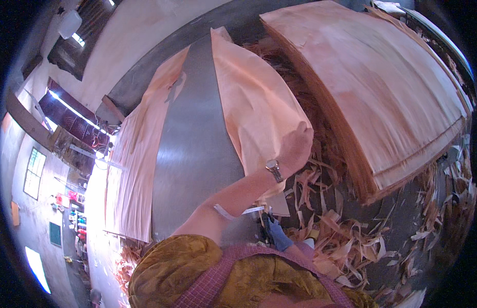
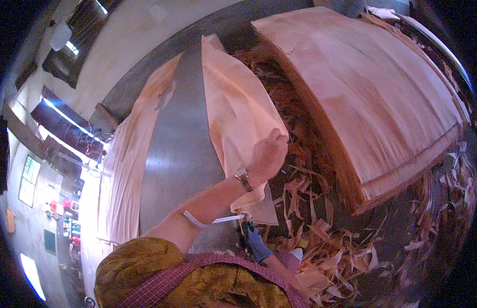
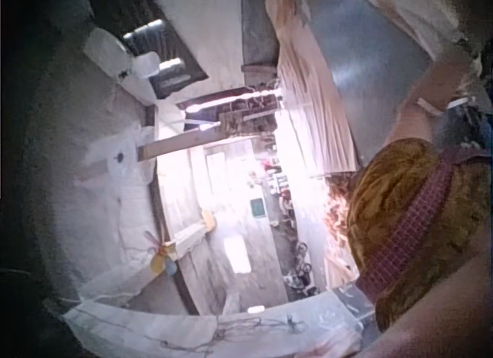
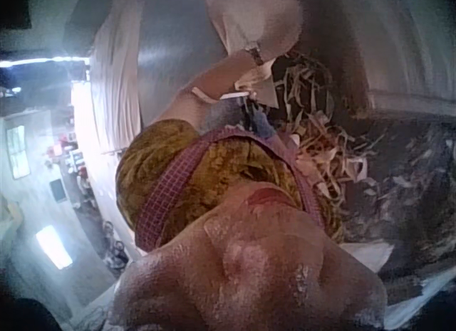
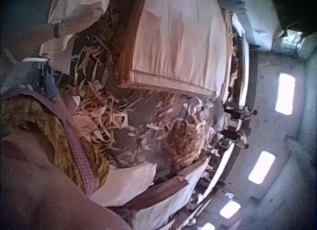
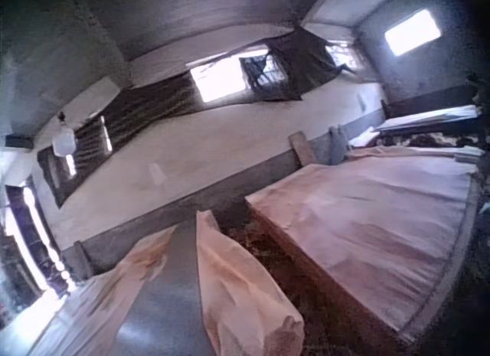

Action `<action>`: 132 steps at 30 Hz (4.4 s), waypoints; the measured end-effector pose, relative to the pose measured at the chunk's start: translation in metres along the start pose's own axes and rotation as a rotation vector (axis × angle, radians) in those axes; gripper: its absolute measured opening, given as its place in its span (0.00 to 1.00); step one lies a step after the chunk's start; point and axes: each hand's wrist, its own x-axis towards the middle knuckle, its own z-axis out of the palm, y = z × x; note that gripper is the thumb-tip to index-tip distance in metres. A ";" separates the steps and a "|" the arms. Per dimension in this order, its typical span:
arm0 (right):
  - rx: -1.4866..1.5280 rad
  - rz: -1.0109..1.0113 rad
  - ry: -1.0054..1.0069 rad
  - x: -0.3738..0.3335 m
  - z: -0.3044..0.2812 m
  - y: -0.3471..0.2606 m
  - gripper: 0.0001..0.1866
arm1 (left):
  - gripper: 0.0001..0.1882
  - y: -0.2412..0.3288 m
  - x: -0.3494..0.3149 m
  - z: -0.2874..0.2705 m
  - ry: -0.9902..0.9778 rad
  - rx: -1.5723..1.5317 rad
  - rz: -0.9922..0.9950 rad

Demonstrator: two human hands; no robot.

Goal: The person cuts large sheets of wood veneer on a metal table using a hand tool, peels off strips, and stacks the cut pieces onto a pile.

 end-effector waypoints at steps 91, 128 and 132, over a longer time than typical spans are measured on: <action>-0.795 -0.822 0.937 -0.465 -0.799 -1.018 0.14 | 0.07 0.427 0.259 0.489 0.664 -1.615 -1.474; -1.555 -0.839 1.072 -0.372 -0.953 -0.971 0.24 | 0.11 0.342 0.247 0.476 1.165 -1.192 -1.740; -1.553 -0.510 1.115 -0.403 -0.946 -0.951 0.25 | 0.09 0.410 0.205 0.484 1.288 -1.347 -1.830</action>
